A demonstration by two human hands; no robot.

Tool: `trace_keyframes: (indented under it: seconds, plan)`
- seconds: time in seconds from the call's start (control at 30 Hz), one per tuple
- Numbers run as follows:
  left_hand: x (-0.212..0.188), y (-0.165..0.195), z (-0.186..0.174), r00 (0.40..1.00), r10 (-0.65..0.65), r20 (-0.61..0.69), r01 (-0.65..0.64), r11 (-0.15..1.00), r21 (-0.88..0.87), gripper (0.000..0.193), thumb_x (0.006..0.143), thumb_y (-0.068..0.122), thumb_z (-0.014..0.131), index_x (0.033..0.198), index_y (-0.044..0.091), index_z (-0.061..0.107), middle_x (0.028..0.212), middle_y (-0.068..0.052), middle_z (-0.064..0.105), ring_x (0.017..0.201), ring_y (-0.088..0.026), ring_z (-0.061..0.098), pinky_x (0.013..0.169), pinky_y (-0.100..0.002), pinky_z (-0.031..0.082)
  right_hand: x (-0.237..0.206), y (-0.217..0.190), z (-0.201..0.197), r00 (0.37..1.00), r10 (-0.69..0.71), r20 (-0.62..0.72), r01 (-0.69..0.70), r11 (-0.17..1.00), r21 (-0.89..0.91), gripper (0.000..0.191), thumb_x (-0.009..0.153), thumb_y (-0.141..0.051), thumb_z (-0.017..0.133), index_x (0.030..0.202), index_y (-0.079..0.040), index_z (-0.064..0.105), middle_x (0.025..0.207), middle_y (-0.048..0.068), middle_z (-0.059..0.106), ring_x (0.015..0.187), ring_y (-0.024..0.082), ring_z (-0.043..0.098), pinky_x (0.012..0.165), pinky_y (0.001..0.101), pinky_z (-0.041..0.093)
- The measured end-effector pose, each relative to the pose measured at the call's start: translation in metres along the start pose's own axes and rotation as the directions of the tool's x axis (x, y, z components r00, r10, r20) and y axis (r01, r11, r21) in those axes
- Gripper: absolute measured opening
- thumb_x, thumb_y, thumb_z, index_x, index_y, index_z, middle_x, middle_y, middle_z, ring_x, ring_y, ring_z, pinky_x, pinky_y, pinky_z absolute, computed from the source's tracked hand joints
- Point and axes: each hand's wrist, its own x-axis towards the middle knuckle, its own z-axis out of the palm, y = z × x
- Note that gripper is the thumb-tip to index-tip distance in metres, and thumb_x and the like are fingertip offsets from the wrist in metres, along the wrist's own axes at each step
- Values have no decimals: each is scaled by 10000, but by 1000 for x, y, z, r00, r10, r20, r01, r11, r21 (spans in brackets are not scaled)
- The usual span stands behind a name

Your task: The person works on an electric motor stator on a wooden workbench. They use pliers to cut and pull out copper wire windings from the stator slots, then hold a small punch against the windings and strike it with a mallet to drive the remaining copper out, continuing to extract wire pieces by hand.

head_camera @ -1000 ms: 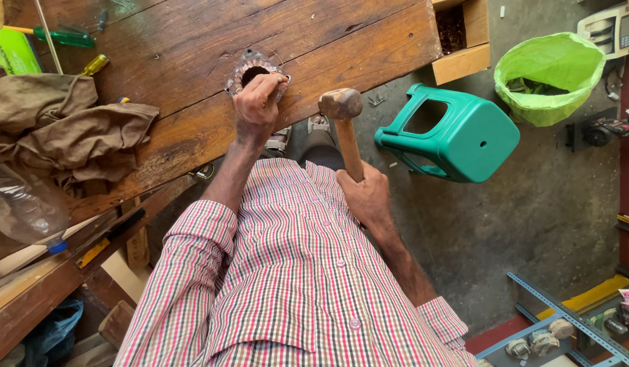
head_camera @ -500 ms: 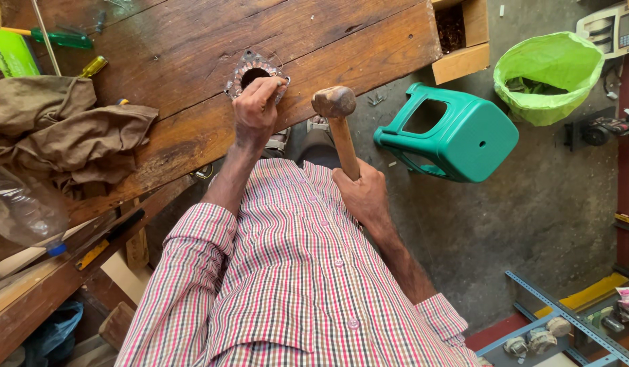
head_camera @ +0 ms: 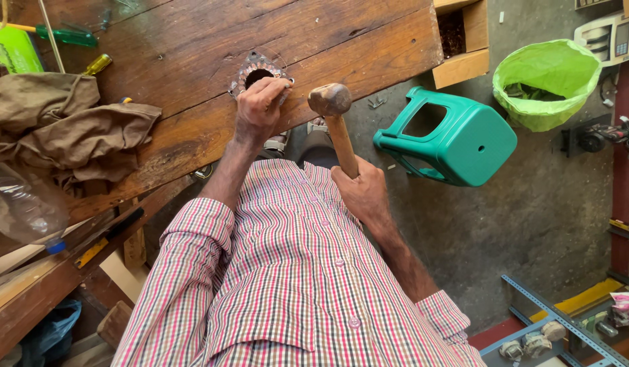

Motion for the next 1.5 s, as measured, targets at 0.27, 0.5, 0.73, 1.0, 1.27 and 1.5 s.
trace_keyframes:
  seconds: [0.27, 0.5, 0.73, 1.0, 1.27, 1.5]
  plan:
    - [-2, 7, -1, 999, -38, -39, 36, 999, -37, 95, 998, 53, 699, 1075, 26, 747, 1039, -115, 771, 911, -244, 759, 784, -352, 621, 0, -9, -2, 999, 29, 22, -28, 999, -26, 258, 869, -259, 677, 831, -6, 642, 543, 45, 561, 488, 106, 539, 478, 352, 431]
    - [-4, 0, 7, 999, -24, -37, 23, 1000, -6, 92, 1014, 92, 697, 1067, 38, 750, 1040, -105, 772, 913, -228, 758, 777, -340, 632, -1, -5, -2, 1000, 15, 20, -14, 1000, -22, 247, 869, -254, 673, 838, -10, 643, 542, 40, 557, 487, 103, 536, 475, 351, 431]
    - [-6, -4, 6, 999, -21, -26, 22, 1000, 6, 85, 1021, 99, 696, 1062, 49, 751, 1025, -97, 774, 896, -216, 756, 756, -329, 638, 0, 0, -2, 999, 32, 39, -30, 998, -47, 250, 879, -260, 670, 820, -19, 639, 549, 25, 545, 493, 97, 516, 474, 349, 418]
    - [-4, 2, 3, 998, -37, -44, 35, 998, -47, 92, 1015, 85, 699, 1069, 27, 745, 1025, -111, 768, 904, -232, 756, 770, -341, 629, 0, -1, -1, 998, 27, 57, -25, 999, -32, 263, 888, -275, 676, 834, -21, 642, 553, 27, 550, 498, 98, 526, 475, 349, 422]
    - [-4, 4, 3, 997, -48, -56, 45, 997, -56, 100, 1007, 85, 704, 1070, 19, 746, 1015, -119, 769, 902, -238, 756, 769, -345, 622, -2, 1, 0, 998, 36, 52, -35, 999, -30, 254, 883, -263, 676, 846, -13, 653, 550, 34, 563, 487, 99, 533, 472, 342, 430]
    - [-8, -14, 13, 999, 19, -38, -18, 1000, 23, 88, 1018, 88, 699, 1069, 41, 754, 1024, -112, 774, 912, -228, 760, 782, -335, 637, -1, -5, 1, 999, 18, 48, -16, 999, -37, 262, 889, -257, 674, 853, 2, 649, 550, 42, 552, 495, 97, 523, 472, 348, 426]
